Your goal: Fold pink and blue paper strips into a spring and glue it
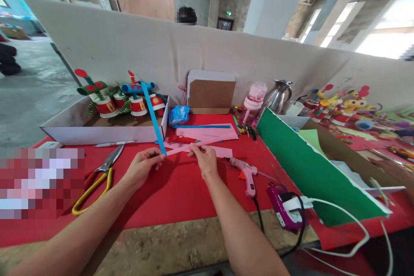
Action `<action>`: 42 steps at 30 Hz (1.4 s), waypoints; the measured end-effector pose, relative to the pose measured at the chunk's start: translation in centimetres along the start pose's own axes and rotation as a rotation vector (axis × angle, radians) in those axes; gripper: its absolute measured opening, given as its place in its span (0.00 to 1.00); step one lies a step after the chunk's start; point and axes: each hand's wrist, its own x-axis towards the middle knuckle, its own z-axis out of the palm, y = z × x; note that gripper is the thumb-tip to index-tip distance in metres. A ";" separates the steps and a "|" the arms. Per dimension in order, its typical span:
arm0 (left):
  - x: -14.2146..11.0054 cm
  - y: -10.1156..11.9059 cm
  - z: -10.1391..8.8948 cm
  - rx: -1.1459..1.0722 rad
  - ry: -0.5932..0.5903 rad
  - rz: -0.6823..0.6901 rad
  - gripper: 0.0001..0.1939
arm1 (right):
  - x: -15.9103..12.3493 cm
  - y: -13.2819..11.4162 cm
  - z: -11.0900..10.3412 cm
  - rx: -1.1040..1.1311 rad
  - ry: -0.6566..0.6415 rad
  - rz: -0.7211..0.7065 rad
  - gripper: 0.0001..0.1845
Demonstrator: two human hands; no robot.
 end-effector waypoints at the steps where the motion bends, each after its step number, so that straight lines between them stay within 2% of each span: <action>1: 0.1 0.1 -0.1 -0.005 0.007 0.004 0.13 | 0.4 -0.2 -0.4 0.033 0.029 -0.022 0.16; 6: 0.2 0.4 -0.4 -0.009 0.030 -0.005 0.13 | 1.8 -1.5 -2.0 0.181 0.156 -0.146 0.17; 11: 0.5 0.5 -0.7 -0.020 0.051 -0.017 0.13 | 2.4 -2.8 -3.1 0.234 0.292 -0.305 0.16; 15: 0.6 0.5 -0.9 -0.030 0.033 -0.013 0.13 | 2.3 -3.7 -3.6 0.291 0.383 -0.418 0.15; 20: 0.6 0.9 -1.0 -0.106 0.033 -0.022 0.12 | 1.8 -4.8 -3.4 0.381 0.434 -0.503 0.15; 22: 0.5 1.2 -1.0 -0.206 0.040 -0.040 0.12 | 1.5 -4.5 -2.9 0.449 0.376 -0.446 0.17; 24: 0.4 1.4 -1.0 -0.318 0.026 -0.066 0.13 | 1.0 -3.5 -1.9 0.477 0.259 -0.284 0.18; 28: -0.1 1.4 -0.4 -0.391 -0.049 -0.109 0.13 | -0.8 -0.1 0.9 0.262 -0.096 0.141 0.12; 30: -0.4 1.3 0.1 -0.352 -0.098 -0.128 0.12 | -1.8 1.2 2.0 0.208 -0.243 0.251 0.13; 35: -1.0 1.1 1.0 -0.211 -0.182 -0.142 0.12 | -3.1 1.6 2.7 0.227 -0.325 0.235 0.13; 42: -1.1 1.0 1.2 -0.140 -0.128 -0.145 0.13 | -3.1 1.2 2.5 0.225 -0.325 0.232 0.13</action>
